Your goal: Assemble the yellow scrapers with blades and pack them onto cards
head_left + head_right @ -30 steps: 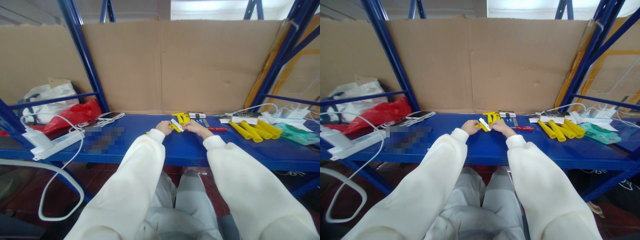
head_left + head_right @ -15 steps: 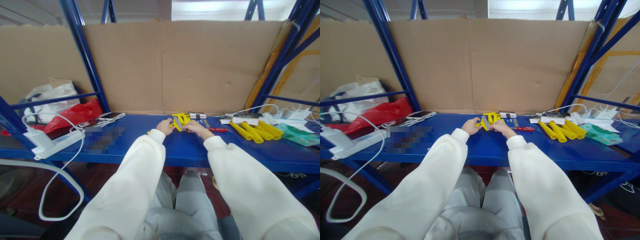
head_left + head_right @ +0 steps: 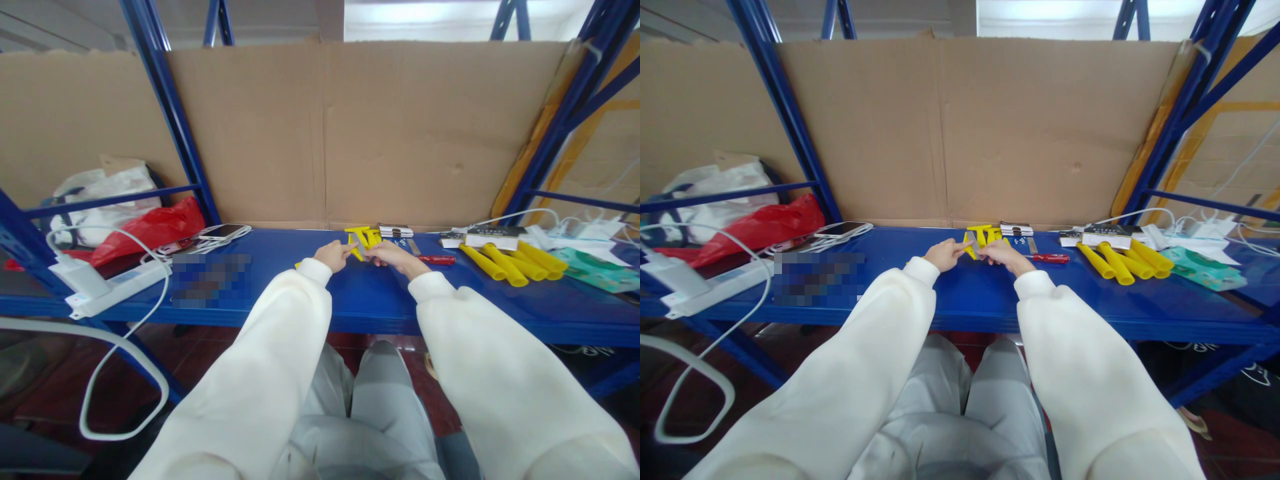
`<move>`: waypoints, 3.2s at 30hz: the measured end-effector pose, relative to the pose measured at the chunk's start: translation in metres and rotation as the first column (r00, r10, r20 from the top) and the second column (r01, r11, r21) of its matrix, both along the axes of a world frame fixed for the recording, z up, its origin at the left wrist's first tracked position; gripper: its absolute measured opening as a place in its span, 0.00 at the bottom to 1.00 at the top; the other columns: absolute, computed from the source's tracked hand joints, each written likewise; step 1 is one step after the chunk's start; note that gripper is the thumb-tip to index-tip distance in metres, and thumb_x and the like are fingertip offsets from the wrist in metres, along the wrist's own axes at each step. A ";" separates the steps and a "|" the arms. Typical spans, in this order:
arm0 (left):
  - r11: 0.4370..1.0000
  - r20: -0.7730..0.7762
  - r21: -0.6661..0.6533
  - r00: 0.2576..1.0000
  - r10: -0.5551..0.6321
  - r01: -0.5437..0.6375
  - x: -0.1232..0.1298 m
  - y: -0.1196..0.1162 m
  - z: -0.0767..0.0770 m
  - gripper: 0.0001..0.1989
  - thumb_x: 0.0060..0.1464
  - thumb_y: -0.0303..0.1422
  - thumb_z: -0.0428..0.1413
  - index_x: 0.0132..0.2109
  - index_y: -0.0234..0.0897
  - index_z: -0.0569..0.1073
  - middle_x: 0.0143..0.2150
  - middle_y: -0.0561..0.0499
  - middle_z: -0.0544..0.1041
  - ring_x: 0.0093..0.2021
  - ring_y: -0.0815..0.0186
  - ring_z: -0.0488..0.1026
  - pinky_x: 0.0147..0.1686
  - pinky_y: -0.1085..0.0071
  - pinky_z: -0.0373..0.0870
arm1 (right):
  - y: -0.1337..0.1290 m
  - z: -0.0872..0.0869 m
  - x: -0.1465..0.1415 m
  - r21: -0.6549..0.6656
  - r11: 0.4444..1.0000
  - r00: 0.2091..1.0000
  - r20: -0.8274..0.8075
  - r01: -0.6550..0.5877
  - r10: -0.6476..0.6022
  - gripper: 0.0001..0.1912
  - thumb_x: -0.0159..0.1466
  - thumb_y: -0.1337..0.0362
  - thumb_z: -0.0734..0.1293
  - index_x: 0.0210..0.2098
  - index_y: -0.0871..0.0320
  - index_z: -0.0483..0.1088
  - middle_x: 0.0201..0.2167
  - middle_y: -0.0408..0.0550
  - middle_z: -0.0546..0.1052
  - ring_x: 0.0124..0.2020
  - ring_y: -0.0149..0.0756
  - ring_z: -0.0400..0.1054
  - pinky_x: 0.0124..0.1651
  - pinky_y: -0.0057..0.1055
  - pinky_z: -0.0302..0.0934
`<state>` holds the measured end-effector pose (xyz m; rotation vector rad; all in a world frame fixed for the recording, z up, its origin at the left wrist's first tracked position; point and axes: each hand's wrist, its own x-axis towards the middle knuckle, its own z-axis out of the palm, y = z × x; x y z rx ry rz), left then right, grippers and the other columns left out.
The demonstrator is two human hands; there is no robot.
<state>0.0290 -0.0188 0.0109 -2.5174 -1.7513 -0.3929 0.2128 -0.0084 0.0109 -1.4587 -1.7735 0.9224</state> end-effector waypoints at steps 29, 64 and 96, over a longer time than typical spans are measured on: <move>0.989 -0.165 0.076 0.979 -0.116 0.130 0.003 -0.006 0.001 0.25 0.67 0.31 0.47 0.67 0.55 0.65 0.49 0.46 0.71 0.50 0.60 0.75 0.48 0.68 0.70 | -0.005 -0.001 -0.002 -0.255 0.960 0.935 -0.355 -0.115 0.018 0.10 0.62 0.73 0.70 0.26 0.60 0.67 0.15 0.38 0.66 0.13 0.22 0.54 0.14 0.21 0.49; 0.983 -0.168 0.105 0.977 -0.134 0.153 0.006 -0.006 -0.001 0.25 0.68 0.34 0.44 0.69 0.53 0.62 0.50 0.46 0.70 0.49 0.61 0.74 0.46 0.70 0.70 | -0.005 0.003 -0.002 -0.275 0.949 0.870 -0.493 -0.155 -0.001 0.06 0.60 0.69 0.66 0.31 0.55 0.63 0.18 0.35 0.65 0.13 0.23 0.51 0.14 0.21 0.42; 0.952 -0.272 0.121 0.931 -0.241 0.282 0.015 -0.019 0.003 0.25 0.68 0.31 0.42 0.69 0.51 0.63 0.52 0.44 0.72 0.50 0.59 0.75 0.45 0.67 0.71 | 0.011 -0.005 0.002 0.027 0.998 0.857 -0.514 0.052 -0.031 0.20 0.54 0.58 0.76 0.21 0.57 0.63 0.18 0.38 0.68 0.23 0.26 0.61 0.28 0.23 0.58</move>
